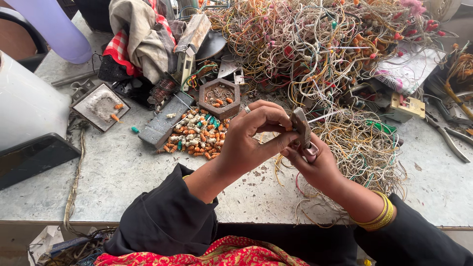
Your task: The person uses pliers to crimp small orange connectors onto the ends of individual wires. They repeatedly select a wire, position the connector, and squeeze it with the pliers, then drop the finished piece onto a growing pile on the table.
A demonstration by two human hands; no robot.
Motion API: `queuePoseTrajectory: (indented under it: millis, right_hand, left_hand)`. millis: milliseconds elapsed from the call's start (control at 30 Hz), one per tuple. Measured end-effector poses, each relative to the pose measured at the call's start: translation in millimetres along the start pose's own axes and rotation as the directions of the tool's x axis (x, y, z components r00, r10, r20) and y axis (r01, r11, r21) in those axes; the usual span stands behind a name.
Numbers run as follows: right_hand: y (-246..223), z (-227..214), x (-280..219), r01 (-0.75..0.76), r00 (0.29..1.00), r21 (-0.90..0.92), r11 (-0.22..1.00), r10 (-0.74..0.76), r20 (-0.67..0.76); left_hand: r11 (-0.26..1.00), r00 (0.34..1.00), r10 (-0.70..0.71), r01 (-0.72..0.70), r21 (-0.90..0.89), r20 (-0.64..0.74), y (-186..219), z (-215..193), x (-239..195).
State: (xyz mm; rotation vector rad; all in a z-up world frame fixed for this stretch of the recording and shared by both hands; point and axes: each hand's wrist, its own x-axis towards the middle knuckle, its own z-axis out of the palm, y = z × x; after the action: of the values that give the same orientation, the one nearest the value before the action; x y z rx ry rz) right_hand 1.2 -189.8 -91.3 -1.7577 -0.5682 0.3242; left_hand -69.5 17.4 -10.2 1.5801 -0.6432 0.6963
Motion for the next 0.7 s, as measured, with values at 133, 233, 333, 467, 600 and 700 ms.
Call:
queuePoseTrajectory:
  millis: [133,233,333,467,600,700]
  right_hand:
    - [2.9,2.3,4.2,0.024,0.997,0.129,0.991,-0.033,0.070]
    - [-3.2,2.2,13.1,0.034,0.991,0.249,0.968,-0.064,0.115]
    - [-12.6,-1.0,15.4,0.071,0.981,0.369,0.927,-0.133,0.144]
    - [-20.4,-6.0,11.8,0.075,0.982,0.423,0.903,-0.140,0.125]
    - [-26.3,-12.8,5.8,0.022,0.989,0.442,0.897,-0.085,0.124]
    - [-28.1,-13.1,-0.1,-0.085,0.996,0.523,0.848,0.056,0.070]
  left_hand:
    - [0.998,0.998,-0.056,0.056,-0.029,-0.007,-7.8,-3.1,-1.4]
    - [0.984,0.990,-0.143,0.143,-0.105,0.008,-13.4,-7.8,1.0]
    - [0.975,0.985,-0.169,0.172,-0.137,0.036,-17.3,-19.2,7.2]
    - [0.954,0.961,-0.264,0.273,-0.121,0.085,-15.4,-43.8,9.3]
    - [0.934,0.941,-0.326,0.335,-0.128,0.088,-9.2,-76.8,9.3]
    - [0.920,0.913,-0.388,0.375,0.113,0.127,-9.4,-97.0,5.2]
